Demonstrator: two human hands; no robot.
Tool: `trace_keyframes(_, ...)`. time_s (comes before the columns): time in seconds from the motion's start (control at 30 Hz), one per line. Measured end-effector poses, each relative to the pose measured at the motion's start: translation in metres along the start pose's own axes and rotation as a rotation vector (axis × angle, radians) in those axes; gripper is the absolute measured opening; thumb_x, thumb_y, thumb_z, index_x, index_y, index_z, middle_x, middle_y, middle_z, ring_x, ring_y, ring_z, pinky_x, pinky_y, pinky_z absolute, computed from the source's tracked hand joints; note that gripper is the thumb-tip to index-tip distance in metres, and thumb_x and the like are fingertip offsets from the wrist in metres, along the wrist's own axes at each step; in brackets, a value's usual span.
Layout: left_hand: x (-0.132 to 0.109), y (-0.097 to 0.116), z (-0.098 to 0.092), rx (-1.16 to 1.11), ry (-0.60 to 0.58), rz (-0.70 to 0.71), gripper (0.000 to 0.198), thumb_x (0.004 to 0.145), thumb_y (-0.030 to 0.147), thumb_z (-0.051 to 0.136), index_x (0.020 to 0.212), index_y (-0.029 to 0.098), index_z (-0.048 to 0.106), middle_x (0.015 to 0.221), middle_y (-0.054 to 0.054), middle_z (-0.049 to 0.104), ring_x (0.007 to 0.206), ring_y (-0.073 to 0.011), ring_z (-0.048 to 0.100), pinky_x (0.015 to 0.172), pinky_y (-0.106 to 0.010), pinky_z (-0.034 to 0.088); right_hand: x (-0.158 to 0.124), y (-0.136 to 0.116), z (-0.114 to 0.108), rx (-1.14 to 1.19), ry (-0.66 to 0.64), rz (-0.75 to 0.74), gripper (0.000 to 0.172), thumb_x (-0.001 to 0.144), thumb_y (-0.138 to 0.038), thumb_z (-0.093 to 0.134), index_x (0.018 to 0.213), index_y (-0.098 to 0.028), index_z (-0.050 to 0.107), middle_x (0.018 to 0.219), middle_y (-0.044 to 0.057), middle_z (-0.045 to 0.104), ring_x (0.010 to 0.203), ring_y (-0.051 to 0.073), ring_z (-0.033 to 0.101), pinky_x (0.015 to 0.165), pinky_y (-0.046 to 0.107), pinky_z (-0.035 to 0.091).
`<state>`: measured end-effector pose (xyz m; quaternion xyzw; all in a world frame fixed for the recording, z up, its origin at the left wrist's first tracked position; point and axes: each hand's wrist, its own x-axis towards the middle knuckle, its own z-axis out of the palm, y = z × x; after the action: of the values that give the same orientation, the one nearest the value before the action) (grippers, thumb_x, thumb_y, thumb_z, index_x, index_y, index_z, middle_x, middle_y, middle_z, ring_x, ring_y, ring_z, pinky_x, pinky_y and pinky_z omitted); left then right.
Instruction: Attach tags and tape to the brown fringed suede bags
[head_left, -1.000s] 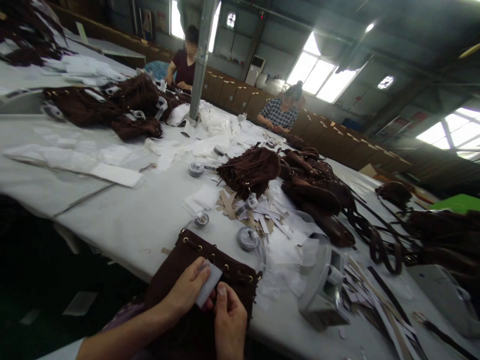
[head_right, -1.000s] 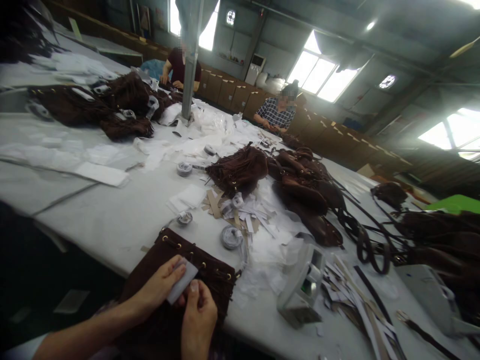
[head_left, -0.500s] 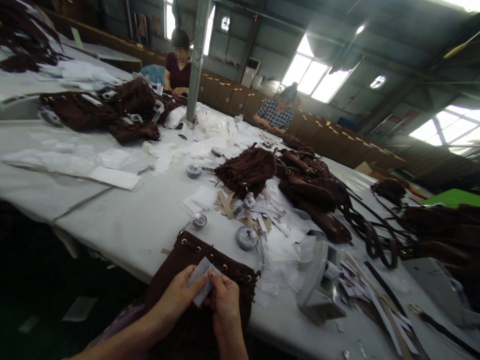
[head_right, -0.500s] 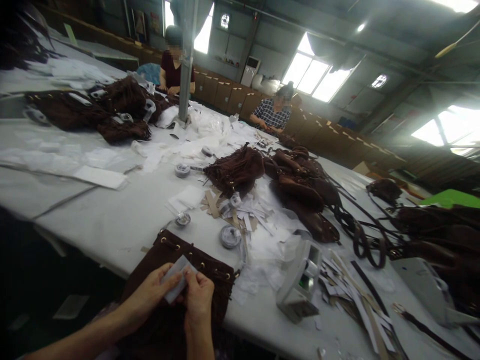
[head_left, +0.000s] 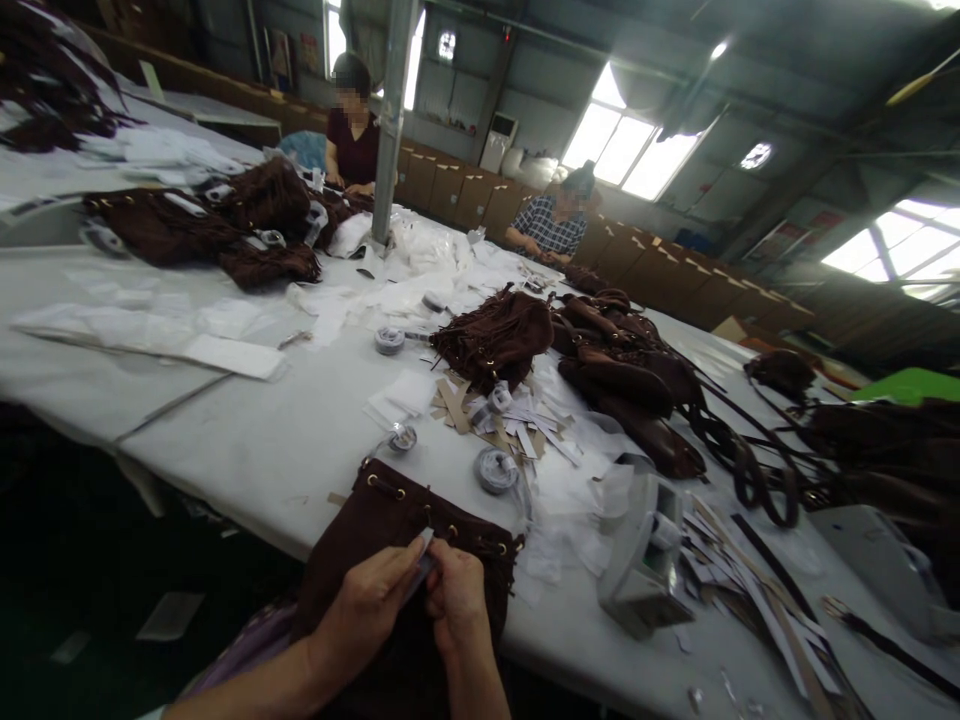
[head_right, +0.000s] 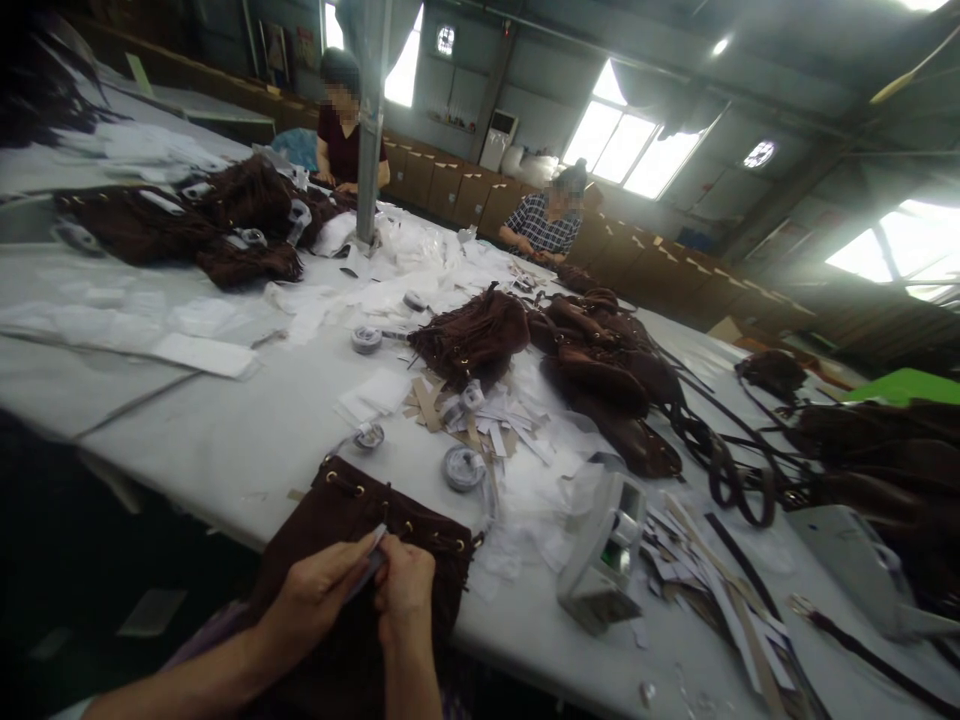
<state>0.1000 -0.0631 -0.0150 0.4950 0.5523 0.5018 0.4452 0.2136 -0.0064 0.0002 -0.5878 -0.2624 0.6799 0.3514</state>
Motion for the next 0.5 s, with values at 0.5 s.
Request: trace_keyframes(0.5, 0.010, 0.038, -0.007, -0.219, -0.097, -0.352, 0.048, 0.081, 0.057, 0.053, 0.100, 0.014, 0.063, 0.079, -0.008, 0.067, 0.074, -0.0215, 0.062, 0.068, -0.030, 0.050, -0.005, 0.004, -0.005, 0.032, -0.117, -0.090, 0.052, 0.060, -0.061, 0.071, 0.055, -0.019, 0.041, 0.039, -0.013, 0.029, 0.032, 0.001, 0.018, 0.031, 0.017, 0.009)
